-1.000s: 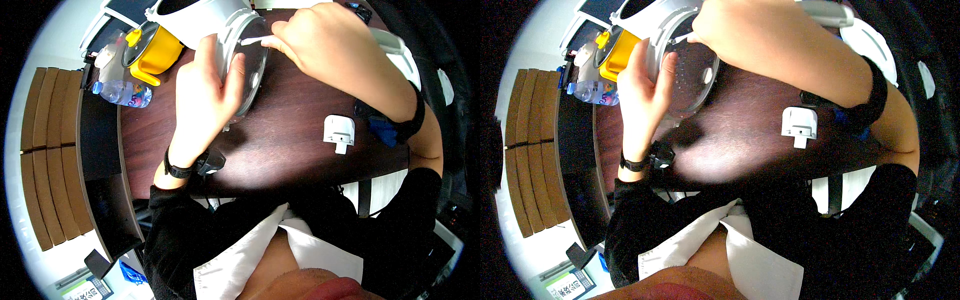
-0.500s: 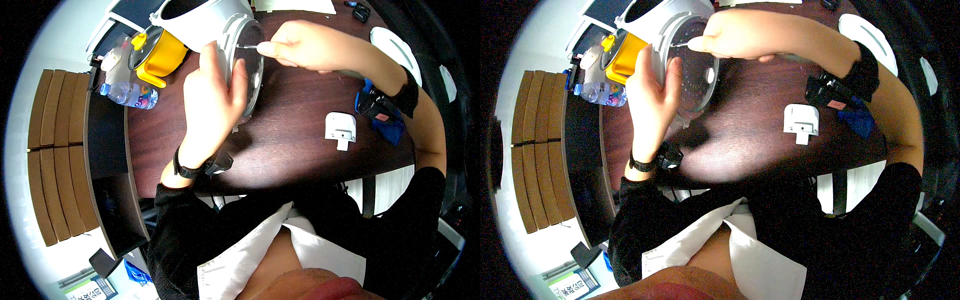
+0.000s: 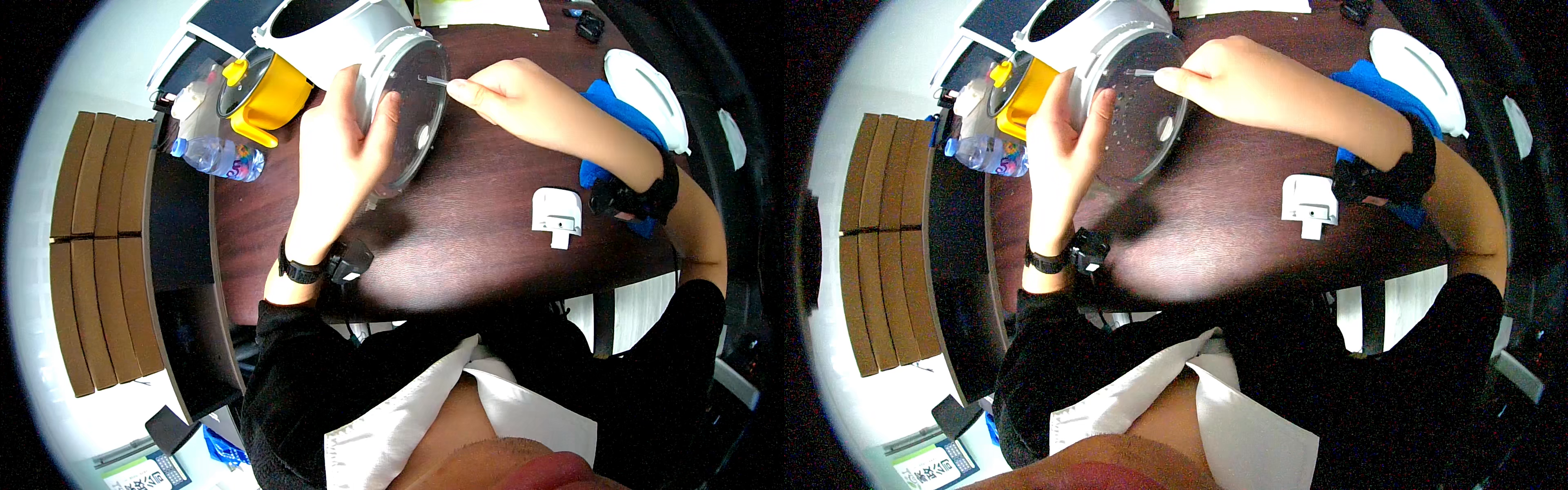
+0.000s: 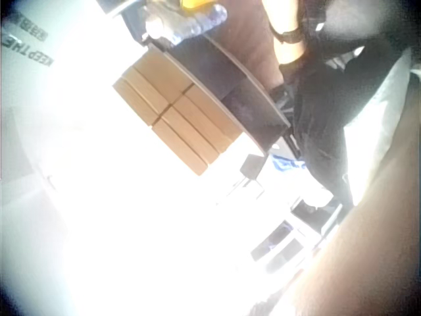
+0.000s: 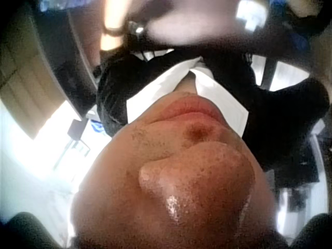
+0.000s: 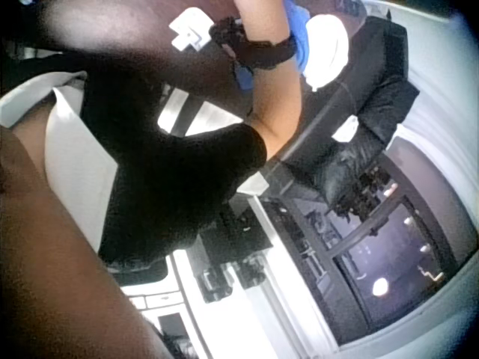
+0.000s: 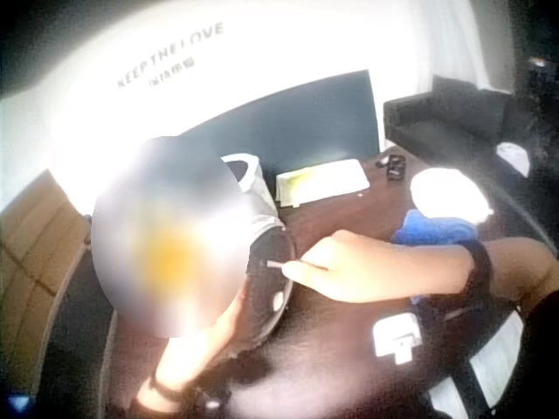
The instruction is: The person uses a screwdriver to tighten screws on a circular metal component with perforations, likely a part of a kitchen appliance. They rotate the component and repeatedly insert and turn the screwdriver at multiple screw locations around the rim.
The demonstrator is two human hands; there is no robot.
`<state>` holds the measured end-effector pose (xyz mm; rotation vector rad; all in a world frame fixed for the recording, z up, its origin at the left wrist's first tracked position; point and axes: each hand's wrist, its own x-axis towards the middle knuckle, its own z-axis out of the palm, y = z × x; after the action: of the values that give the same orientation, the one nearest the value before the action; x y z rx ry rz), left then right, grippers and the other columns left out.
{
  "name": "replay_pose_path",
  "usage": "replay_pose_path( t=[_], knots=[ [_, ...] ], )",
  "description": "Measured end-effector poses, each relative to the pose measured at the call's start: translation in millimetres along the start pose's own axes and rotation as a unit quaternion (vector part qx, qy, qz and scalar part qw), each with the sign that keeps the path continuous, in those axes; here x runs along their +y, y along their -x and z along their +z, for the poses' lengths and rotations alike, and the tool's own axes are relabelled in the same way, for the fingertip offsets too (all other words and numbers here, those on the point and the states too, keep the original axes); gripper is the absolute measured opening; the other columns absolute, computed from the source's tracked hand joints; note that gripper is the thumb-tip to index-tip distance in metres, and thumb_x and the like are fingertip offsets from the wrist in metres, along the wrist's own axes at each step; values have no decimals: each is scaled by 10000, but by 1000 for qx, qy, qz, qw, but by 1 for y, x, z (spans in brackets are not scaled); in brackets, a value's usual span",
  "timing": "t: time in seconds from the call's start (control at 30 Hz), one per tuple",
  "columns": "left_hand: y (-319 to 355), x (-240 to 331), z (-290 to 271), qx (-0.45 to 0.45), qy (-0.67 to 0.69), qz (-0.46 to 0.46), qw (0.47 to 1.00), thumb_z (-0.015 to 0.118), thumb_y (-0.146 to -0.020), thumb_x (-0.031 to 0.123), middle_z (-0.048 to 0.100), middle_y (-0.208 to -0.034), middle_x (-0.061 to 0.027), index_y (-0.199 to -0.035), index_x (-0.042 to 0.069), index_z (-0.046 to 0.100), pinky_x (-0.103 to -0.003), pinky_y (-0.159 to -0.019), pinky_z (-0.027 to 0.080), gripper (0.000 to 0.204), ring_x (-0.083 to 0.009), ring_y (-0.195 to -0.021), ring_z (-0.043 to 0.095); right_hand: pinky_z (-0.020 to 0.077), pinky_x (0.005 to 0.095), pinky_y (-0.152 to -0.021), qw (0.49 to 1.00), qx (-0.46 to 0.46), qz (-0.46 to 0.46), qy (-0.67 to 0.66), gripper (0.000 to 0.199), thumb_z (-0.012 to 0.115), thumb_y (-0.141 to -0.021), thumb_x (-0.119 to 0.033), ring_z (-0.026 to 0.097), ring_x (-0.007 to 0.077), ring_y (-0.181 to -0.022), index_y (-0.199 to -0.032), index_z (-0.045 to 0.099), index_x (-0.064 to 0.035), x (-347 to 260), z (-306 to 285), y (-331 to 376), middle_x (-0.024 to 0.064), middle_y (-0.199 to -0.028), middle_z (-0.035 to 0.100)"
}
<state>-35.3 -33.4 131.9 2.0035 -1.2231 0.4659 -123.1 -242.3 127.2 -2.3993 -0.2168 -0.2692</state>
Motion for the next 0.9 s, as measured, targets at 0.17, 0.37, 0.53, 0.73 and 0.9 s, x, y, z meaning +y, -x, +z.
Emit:
replay_pose_path(
  t=[0.17,0.37,0.53,0.73,0.9],
  knots=[
    [-1,5,-1,-11,7,3,1000,646,-863,181,628,-688,-222,-1071,-42,558,-375,-527,496,317,-340,-589,654,496,472,-584,977,109,-62,172,433,560,-919,-374,604,401,-587,-688,662,-22,-13,1,8,204,-617,599],
    [0,5,0,-16,13,-2,1000,640,-867,171,631,-688,-221,-1073,-41,553,-368,-525,497,308,-332,-587,658,502,467,-564,968,132,-94,194,429,564,-918,-367,611,386,-566,-681,662,-24,-11,4,3,191,-603,603],
    [-1,11,-3,-25,-1,-8,1000,643,-866,165,627,-672,-217,-1077,-42,551,-361,-510,492,309,-325,-568,654,500,461,-552,969,130,-97,188,432,561,-921,-370,607,380,-553,-684,661,-23,-11,4,0,193,-596,599],
    [2,10,-3,-27,-28,17,999,642,-861,148,602,-611,-199,-1086,-49,516,-375,-472,480,324,-333,-529,634,455,432,-549,952,105,-127,257,350,566,-933,-298,579,357,-552,-736,641,-19,-22,-8,-1,189,-598,570],
    [8,18,1,-18,-74,29,997,638,-853,121,579,-570,-191,-1105,-68,461,-399,-447,473,361,-354,-504,615,426,404,-544,981,26,-93,168,409,561,-942,-323,529,299,-517,-710,618,8,-13,-13,-8,183,-586,540]
  ],
)
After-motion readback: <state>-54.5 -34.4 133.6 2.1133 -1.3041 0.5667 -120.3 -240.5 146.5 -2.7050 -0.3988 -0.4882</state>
